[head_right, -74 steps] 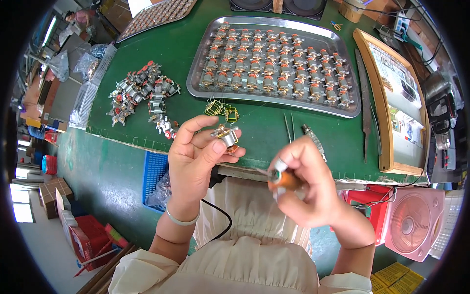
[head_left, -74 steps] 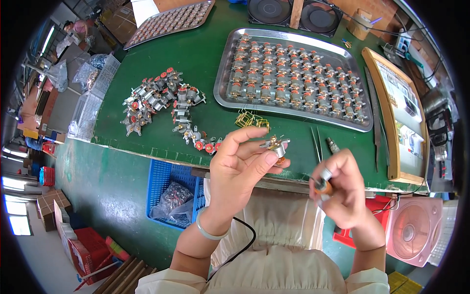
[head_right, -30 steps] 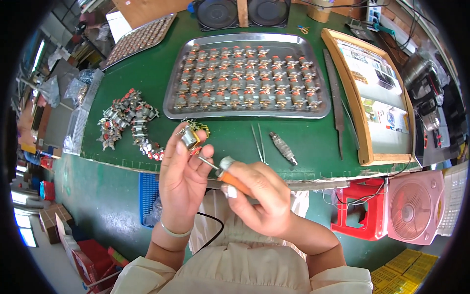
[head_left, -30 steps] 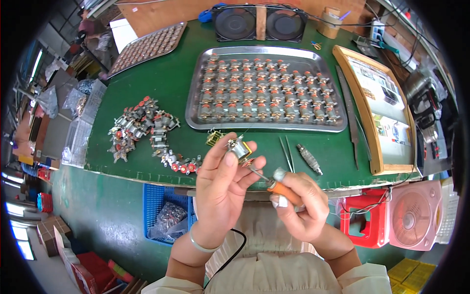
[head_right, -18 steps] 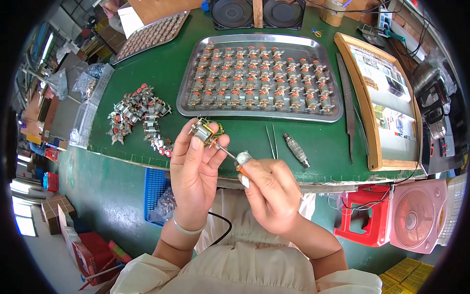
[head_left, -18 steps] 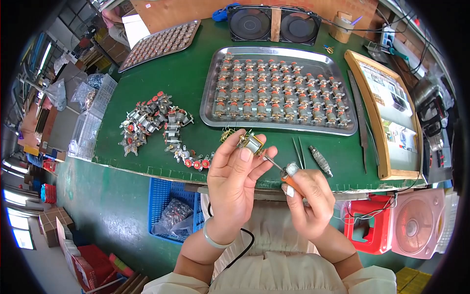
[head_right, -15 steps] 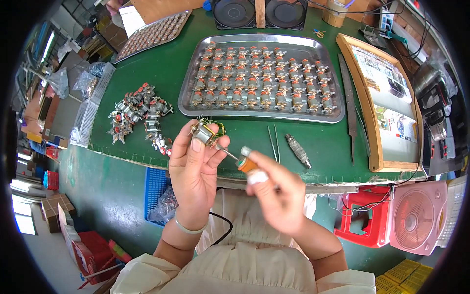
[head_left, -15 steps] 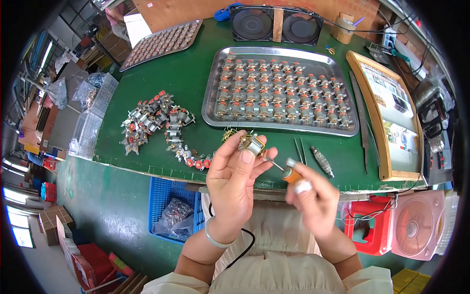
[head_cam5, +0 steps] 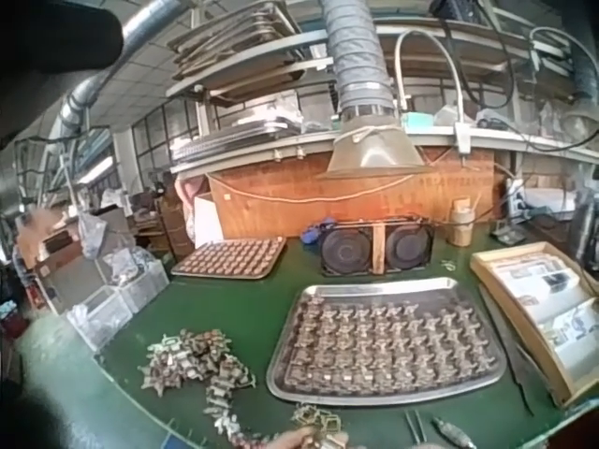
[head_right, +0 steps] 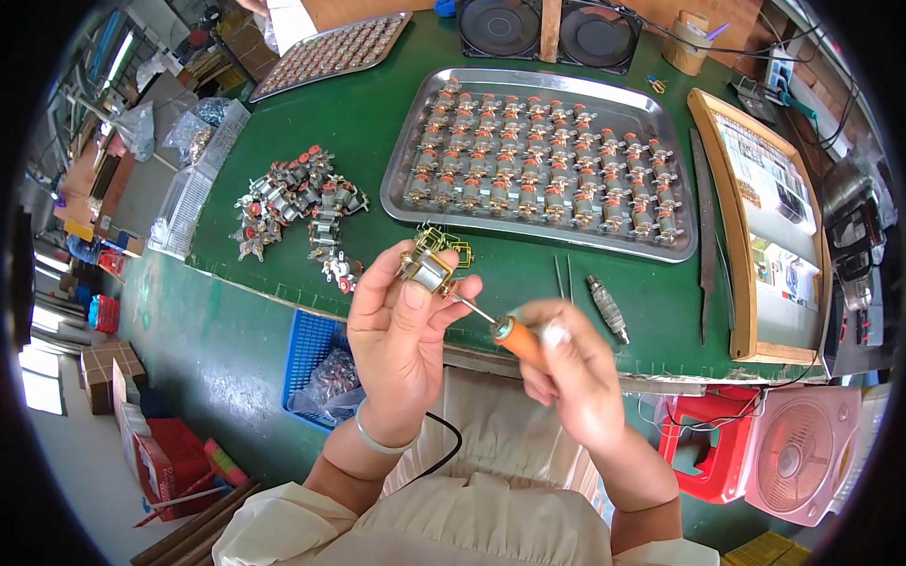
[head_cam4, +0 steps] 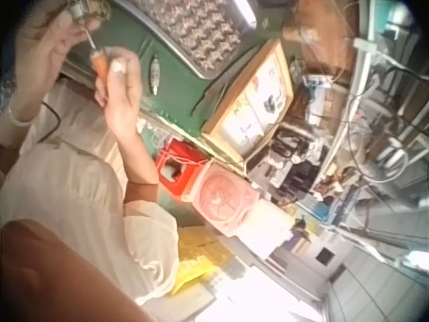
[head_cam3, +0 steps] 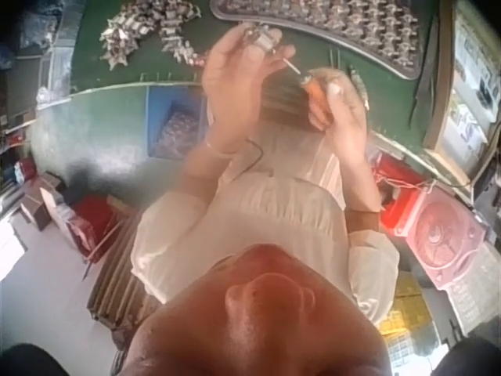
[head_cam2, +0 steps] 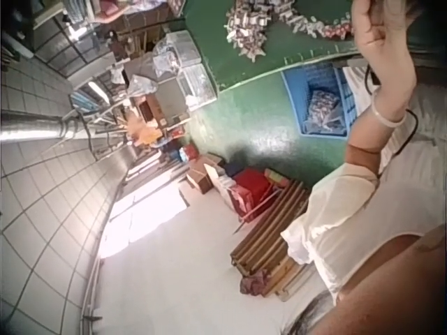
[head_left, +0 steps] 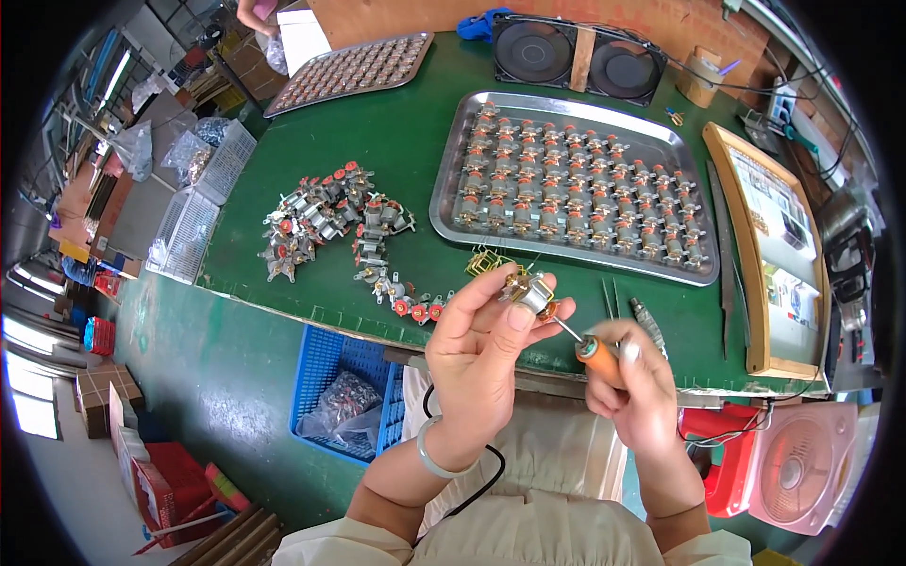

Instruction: The worker is assembling small electronic components at a workbench using a manual screwdriver.

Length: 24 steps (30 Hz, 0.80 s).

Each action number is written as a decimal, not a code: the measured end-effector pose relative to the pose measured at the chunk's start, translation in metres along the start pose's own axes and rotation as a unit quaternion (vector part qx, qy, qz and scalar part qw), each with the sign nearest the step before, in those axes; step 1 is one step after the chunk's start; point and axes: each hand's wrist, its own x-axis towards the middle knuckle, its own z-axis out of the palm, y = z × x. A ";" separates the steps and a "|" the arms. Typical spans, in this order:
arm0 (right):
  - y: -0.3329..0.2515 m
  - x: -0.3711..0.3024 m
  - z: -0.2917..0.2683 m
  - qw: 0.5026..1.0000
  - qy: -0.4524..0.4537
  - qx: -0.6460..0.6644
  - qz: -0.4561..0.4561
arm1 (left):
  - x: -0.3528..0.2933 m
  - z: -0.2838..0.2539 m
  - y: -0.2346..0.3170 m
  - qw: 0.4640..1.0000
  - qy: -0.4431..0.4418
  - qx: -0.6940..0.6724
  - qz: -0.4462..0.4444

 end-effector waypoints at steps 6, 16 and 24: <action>-0.004 0.003 -0.008 0.924 0.062 -0.328 -0.185 | 0.000 -0.001 0.000 1.000 0.019 0.003 0.012; -0.013 0.005 -0.007 0.985 -0.020 -0.160 0.061 | -0.001 0.000 -0.003 1.000 0.014 0.008 0.005; -0.022 0.002 -0.027 0.952 -0.035 -0.304 0.031 | 0.002 -0.004 0.002 0.999 0.021 0.012 -0.024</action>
